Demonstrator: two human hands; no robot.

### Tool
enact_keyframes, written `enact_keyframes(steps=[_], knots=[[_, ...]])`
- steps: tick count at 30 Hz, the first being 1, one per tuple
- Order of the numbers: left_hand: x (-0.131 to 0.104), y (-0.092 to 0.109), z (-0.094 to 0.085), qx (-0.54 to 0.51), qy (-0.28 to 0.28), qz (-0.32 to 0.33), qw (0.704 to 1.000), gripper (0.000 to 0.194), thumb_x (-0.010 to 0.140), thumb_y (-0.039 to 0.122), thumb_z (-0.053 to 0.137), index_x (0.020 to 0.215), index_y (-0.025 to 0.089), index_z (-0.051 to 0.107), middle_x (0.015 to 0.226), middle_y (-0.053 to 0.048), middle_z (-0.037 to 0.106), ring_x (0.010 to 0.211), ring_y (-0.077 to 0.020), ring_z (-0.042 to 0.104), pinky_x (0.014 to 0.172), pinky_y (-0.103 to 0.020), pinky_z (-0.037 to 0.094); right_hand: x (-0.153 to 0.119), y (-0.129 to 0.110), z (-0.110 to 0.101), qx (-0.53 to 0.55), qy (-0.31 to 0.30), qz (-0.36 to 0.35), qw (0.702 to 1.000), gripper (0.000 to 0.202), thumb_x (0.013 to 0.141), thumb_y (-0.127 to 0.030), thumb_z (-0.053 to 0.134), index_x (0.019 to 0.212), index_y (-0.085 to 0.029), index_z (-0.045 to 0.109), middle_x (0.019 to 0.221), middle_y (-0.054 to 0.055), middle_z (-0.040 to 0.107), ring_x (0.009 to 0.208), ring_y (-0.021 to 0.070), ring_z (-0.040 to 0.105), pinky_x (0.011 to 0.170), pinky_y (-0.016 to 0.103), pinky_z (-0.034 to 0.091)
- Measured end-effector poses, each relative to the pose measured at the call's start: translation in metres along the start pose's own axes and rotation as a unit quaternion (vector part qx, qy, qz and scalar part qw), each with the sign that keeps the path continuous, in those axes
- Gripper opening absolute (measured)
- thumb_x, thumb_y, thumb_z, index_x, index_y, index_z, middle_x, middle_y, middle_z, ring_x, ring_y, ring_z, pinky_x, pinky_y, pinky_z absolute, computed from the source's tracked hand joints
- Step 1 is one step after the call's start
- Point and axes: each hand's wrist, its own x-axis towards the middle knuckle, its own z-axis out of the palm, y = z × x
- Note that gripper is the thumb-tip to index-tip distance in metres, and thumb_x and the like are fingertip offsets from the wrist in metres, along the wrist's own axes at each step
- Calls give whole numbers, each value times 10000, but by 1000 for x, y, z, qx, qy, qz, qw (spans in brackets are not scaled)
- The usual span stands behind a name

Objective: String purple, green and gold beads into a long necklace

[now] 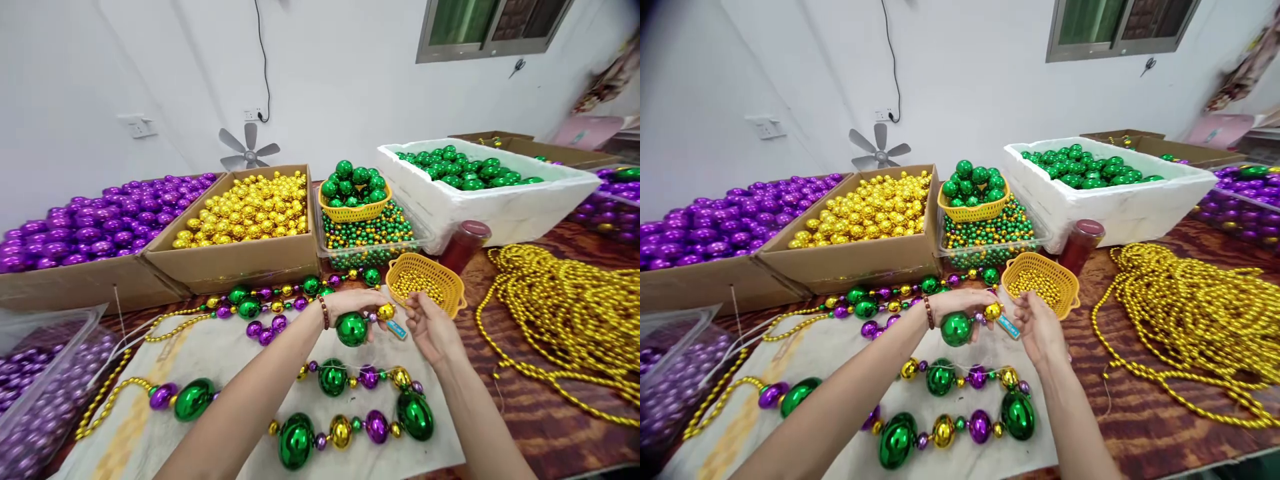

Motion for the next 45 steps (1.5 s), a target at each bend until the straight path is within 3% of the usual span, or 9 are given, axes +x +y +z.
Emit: enact_keyframes(steps=[5,9,13,18,25,32,40,43,45], knots=[[1,10,1,32,25,27,999,263,804,407,624,917,170,642,934,-70,645,812,-189,630,566,-260,523,-6,2,16,-21,-74,27,997,300,635,-250,837,812,-118,634,671,-11,615,460,59,538,332,118,394],[-2,13,-2,46,29,19,998,324,798,445,622,949,159,634,831,-69,655,761,-194,636,570,-275,519,9,-1,13,0,-8,-31,999,246,747,-312,733,820,-183,537,687,-18,663,468,114,619,314,142,434],[-3,12,-6,56,43,2,998,362,798,460,621,1016,171,626,789,-61,668,691,-175,641,604,-290,524,19,-10,6,47,16,-47,998,105,859,-272,580,883,-215,496,694,-18,687,560,117,672,447,178,549],[1,13,-6,85,97,15,992,405,779,485,636,1028,166,617,803,-49,649,650,-136,607,583,-268,520,11,-15,10,67,-61,-7,996,181,777,-123,645,938,-183,588,793,-13,689,682,64,671,626,133,567],[4,12,-6,154,192,88,965,340,787,452,613,987,177,621,882,-26,577,731,-129,561,542,-212,507,-7,-16,22,-25,-97,2,995,260,801,-384,684,912,-218,518,789,2,686,492,132,643,428,240,550],[0,12,-5,220,218,130,942,378,872,426,474,1151,178,532,878,-31,587,641,-136,581,526,-267,520,-7,-15,26,-105,-104,-89,985,305,777,-403,703,960,-194,576,853,29,671,646,127,644,519,221,561],[-18,8,3,394,354,148,835,394,806,410,588,1168,254,597,1032,-56,576,995,-254,562,949,-418,418,-27,-47,28,-218,-34,-201,954,248,826,-440,657,921,-216,608,727,27,650,503,136,620,461,228,541],[-27,6,8,452,395,152,785,403,843,411,535,1227,289,550,1083,-53,559,976,-242,575,930,-389,424,-37,-63,25,-291,-35,-268,918,191,870,-424,601,904,-239,632,681,49,616,533,158,609,455,256,541],[-33,5,9,482,426,164,748,384,868,395,498,1238,297,527,1084,-47,558,943,-226,590,890,-360,445,-43,-73,22,-272,-49,-264,924,162,861,-408,608,883,-254,650,652,60,583,527,163,582,391,251,497]])
